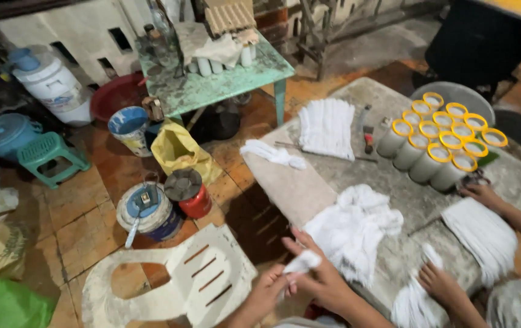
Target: Winding and tying white thread into bundles on a workshop table.
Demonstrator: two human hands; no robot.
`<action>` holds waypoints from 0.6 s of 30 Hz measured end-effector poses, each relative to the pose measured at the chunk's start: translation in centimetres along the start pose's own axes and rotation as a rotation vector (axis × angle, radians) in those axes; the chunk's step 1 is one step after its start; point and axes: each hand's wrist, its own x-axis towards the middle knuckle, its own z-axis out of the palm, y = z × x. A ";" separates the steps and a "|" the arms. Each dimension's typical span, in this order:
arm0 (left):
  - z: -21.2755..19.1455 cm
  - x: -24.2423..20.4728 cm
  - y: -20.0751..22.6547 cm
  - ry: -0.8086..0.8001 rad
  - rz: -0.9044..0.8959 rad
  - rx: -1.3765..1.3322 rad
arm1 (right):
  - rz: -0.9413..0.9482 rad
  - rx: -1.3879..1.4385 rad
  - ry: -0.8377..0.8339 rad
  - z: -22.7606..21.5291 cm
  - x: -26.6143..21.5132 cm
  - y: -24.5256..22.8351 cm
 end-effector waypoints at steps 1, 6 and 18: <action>-0.1 1.6 -2.4 0.000 -0.060 -0.051 | -0.037 0.242 0.130 -0.9 0.0 1.8; -0.1 7.0 -3.9 0.068 -0.081 0.229 | 0.354 1.076 0.639 -5.9 1.2 8.5; -2.0 5.7 0.9 -0.047 -0.669 0.818 | 0.170 0.365 0.934 -23.0 -1.9 2.3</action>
